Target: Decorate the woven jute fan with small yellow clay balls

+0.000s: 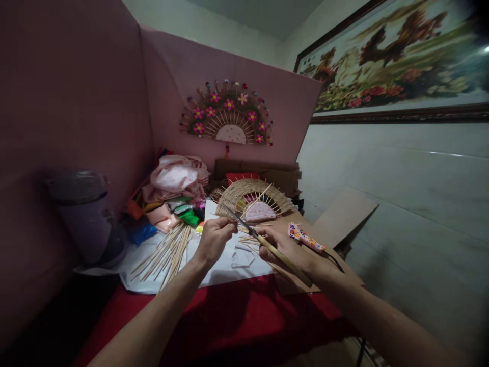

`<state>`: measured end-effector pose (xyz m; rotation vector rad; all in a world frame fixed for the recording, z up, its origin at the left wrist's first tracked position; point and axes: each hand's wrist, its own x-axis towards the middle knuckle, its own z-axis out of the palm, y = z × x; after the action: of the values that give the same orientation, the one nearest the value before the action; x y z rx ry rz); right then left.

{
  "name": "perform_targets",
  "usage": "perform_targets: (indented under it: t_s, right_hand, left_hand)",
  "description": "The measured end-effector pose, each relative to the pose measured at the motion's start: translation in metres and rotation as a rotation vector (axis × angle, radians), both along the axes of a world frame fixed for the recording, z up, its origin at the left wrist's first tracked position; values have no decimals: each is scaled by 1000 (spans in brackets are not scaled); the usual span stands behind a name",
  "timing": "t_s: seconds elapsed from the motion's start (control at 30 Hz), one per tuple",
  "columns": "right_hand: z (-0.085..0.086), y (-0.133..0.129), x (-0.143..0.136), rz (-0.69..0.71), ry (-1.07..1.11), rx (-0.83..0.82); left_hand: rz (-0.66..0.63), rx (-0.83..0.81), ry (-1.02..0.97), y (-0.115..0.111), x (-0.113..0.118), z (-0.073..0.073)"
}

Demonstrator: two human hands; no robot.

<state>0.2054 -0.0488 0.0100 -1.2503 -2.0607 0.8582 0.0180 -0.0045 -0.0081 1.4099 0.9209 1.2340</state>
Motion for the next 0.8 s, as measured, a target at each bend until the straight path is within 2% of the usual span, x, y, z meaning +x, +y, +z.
perform_targets:
  t_s: [0.13, 0.33, 0.53, 0.8]
  right_hand:
    - [-1, 2, 1, 4, 11, 14]
    - [-2, 2, -3, 7, 73, -81]
    - [-4, 2, -6, -9, 52, -35]
    - [-4, 2, -8, -40, 35, -9]
  left_hand:
    - [22, 33, 16, 2, 0, -2]
    - [66, 103, 66, 4, -3, -6]
    - [97, 171, 131, 7, -4, -10]
    - [136, 235, 234, 0, -2, -5]
